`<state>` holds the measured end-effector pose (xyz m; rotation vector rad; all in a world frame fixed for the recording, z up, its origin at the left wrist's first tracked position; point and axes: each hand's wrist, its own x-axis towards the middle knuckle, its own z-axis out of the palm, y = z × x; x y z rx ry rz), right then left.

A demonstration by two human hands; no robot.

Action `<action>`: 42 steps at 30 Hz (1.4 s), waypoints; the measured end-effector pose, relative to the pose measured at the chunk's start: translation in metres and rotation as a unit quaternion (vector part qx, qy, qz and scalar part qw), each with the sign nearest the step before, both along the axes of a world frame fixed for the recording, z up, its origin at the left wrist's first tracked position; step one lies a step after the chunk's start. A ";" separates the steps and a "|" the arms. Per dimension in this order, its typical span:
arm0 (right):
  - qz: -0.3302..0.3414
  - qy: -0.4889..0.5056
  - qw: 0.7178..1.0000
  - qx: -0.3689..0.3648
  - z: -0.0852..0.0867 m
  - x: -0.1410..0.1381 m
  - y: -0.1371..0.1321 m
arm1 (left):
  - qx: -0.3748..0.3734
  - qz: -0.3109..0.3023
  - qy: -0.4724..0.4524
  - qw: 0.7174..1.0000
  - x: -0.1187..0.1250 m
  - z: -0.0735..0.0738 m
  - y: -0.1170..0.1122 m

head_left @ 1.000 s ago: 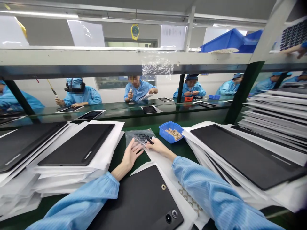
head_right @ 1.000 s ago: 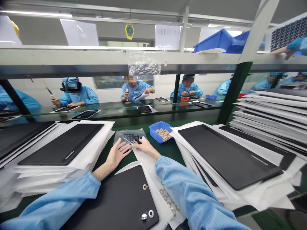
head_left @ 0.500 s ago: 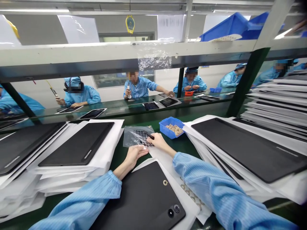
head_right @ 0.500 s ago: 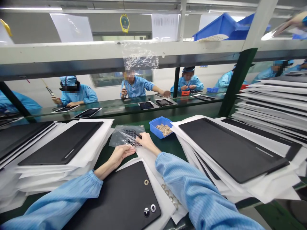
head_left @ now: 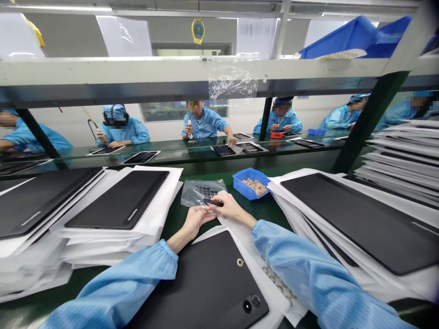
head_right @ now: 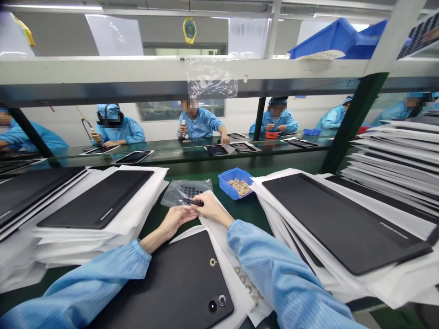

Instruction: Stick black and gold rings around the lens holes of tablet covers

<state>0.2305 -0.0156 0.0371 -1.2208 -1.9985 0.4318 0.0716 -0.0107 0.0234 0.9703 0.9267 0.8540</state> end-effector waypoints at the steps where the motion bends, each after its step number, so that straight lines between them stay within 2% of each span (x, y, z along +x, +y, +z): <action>1: 0.004 0.003 1.000 -0.007 -0.001 0.001 0.000 | 0.000 0.000 0.000 1.000 0.000 0.000 0.000; 5: 0.005 0.005 1.000 -0.012 -0.002 0.007 0.003 | 0.000 0.005 0.002 1.000 0.001 0.001 0.000; 13: -0.043 -0.011 0.997 0.057 -0.003 0.002 -0.001 | 0.014 -0.003 -0.008 1.000 0.001 0.002 -0.002; 21: -0.046 0.003 0.998 0.031 -0.005 -0.002 -0.009 | 0.030 0.006 -0.001 1.000 0.004 -0.005 -0.002; 28: -0.043 -0.006 0.999 -0.003 0.000 -0.005 -0.012 | 0.054 -0.009 0.030 0.998 0.002 0.003 -0.006; 33: -0.073 0.021 0.996 -0.037 0.001 -0.001 -0.010 | 0.071 -0.020 0.089 0.993 0.003 0.008 -0.009; 37: -0.078 0.051 0.993 -0.076 0.015 0.006 -0.013 | 0.102 -0.046 0.166 0.980 0.000 0.015 -0.009; 40: -0.077 0.079 0.989 -0.102 0.031 0.010 -0.031 | 0.143 -0.067 0.246 0.956 -0.013 0.027 -0.010; 42: -0.082 0.096 0.984 -0.129 0.038 0.013 -0.055 | 0.178 -0.080 0.300 0.934 -0.023 0.037 -0.013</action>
